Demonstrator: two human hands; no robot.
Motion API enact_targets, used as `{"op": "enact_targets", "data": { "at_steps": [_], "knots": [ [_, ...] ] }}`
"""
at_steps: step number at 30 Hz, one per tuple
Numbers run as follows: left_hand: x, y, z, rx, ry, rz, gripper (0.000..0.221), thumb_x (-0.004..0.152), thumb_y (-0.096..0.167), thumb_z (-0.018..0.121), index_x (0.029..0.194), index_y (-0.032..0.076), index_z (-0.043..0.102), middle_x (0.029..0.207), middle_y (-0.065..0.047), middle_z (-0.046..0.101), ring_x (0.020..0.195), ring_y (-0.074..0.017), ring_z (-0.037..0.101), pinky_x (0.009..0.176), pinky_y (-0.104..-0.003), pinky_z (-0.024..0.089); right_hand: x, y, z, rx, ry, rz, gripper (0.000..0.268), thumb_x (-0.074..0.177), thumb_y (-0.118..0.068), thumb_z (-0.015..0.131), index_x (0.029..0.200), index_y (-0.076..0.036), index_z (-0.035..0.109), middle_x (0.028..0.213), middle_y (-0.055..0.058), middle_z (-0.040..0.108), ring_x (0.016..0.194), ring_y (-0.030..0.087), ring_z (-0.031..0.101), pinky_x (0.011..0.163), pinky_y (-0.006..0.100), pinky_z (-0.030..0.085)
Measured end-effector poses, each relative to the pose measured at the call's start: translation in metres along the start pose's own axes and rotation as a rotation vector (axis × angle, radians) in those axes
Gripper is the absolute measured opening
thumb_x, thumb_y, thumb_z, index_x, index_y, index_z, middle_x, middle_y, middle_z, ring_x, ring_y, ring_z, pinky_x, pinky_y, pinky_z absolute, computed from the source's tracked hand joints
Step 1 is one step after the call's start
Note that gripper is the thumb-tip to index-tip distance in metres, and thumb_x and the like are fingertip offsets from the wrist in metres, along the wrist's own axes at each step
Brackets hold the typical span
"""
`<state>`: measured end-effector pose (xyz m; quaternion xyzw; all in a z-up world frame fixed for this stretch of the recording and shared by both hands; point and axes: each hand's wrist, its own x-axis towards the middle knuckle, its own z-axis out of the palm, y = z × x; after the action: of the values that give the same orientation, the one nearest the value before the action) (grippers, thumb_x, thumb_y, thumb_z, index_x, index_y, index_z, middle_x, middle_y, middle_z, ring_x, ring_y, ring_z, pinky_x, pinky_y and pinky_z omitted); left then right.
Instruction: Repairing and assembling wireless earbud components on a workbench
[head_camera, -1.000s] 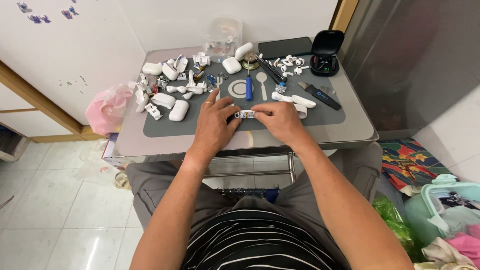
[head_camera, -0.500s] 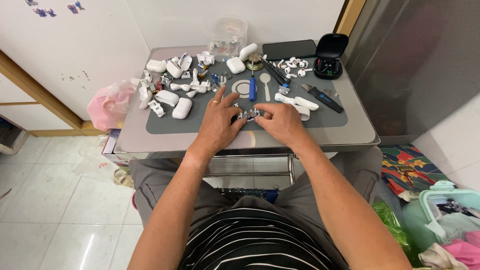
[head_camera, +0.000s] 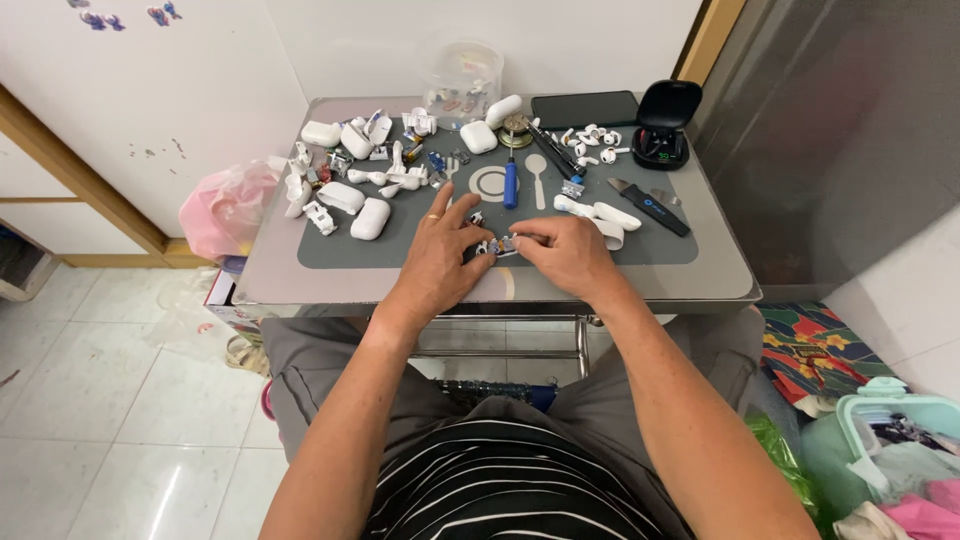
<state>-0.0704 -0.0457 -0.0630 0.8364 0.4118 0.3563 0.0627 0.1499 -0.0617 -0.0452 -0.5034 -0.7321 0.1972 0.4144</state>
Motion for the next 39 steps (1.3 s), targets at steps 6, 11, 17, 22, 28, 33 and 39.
{"op": "enact_targets", "data": {
  "at_steps": [6, 11, 17, 22, 28, 33, 39],
  "knots": [
    [-0.001, -0.004, 0.004, -0.014, 0.013, -0.025, 0.03, 0.078, 0.026, 0.085, 0.107, 0.021, 0.08, 0.147, -0.006, 0.058, 0.152, -0.0411, 0.03, 0.121, -0.048, 0.033, -0.001, -0.002, -0.001, -0.041, 0.024, -0.078, 0.018, 0.085, -0.02, 0.077, 0.102, -0.021, 0.083, 0.065, 0.006, 0.069, 0.061, 0.021, 0.066, 0.062, 0.035, 0.051],
    [-0.001, -0.004, -0.002, -0.113, 0.089, -0.083, 0.03, 0.077, 0.018, 0.081, 0.107, 0.018, 0.079, 0.143, -0.009, 0.06, 0.149, -0.0427, 0.034, 0.121, -0.05, 0.033, -0.002, 0.002, 0.002, -0.039, 0.05, -0.091, 0.016, 0.086, -0.018, 0.076, 0.101, -0.02, 0.083, 0.063, 0.004, 0.068, 0.06, 0.02, 0.065, 0.062, 0.034, 0.051],
    [-0.002, -0.035, -0.008, -0.595, 0.499, -0.53, 0.025, 0.085, 0.009, 0.068, 0.104, 0.02, 0.081, 0.109, -0.004, 0.075, 0.106, -0.0202, 0.069, 0.092, -0.035, 0.055, -0.005, 0.007, 0.006, -0.08, 0.11, -0.055, 0.015, 0.085, -0.014, 0.076, 0.098, -0.016, 0.083, 0.058, 0.001, 0.066, 0.055, 0.019, 0.063, 0.06, 0.032, 0.052],
    [0.001, -0.029, 0.001, -0.534, 0.575, -0.6, 0.018, 0.087, 0.015, 0.073, 0.1, 0.022, 0.082, 0.088, 0.0, 0.078, 0.082, -0.0105, 0.072, 0.073, -0.027, 0.059, -0.006, 0.009, 0.007, -0.092, 0.122, -0.057, 0.014, 0.084, -0.013, 0.076, 0.096, -0.015, 0.083, 0.058, 0.001, 0.067, 0.055, 0.019, 0.064, 0.059, 0.032, 0.052],
    [0.006, -0.006, -0.004, -0.134, 0.213, -0.485, 0.041, 0.078, 0.051, 0.079, 0.102, 0.018, 0.082, 0.106, -0.004, 0.075, 0.099, -0.0307, 0.072, 0.084, -0.043, 0.059, -0.006, 0.0, 0.004, -0.094, 0.117, -0.061, 0.011, 0.086, -0.014, 0.076, 0.095, -0.015, 0.083, 0.057, 0.003, 0.066, 0.053, 0.018, 0.061, 0.058, 0.031, 0.051],
    [0.003, -0.01, 0.01, 0.146, 0.181, -0.36, 0.021, 0.076, 0.035, 0.078, 0.088, 0.018, 0.082, 0.096, -0.003, 0.073, 0.093, -0.031, 0.066, 0.077, -0.042, 0.059, -0.004, 0.003, 0.006, -0.052, 0.127, -0.045, 0.014, 0.082, -0.014, 0.079, 0.095, -0.014, 0.083, 0.058, 0.003, 0.067, 0.054, 0.016, 0.062, 0.058, 0.031, 0.05],
    [0.001, 0.001, -0.012, -0.205, 0.122, -0.427, 0.025, 0.085, 0.034, 0.077, 0.106, 0.022, 0.081, 0.102, -0.003, 0.076, 0.096, -0.028, 0.071, 0.079, -0.04, 0.059, -0.003, 0.0, 0.003, -0.021, 0.099, -0.001, 0.019, 0.083, -0.013, 0.078, 0.101, -0.016, 0.084, 0.06, 0.003, 0.069, 0.053, 0.014, 0.059, 0.056, 0.03, 0.049]
  ]
}}
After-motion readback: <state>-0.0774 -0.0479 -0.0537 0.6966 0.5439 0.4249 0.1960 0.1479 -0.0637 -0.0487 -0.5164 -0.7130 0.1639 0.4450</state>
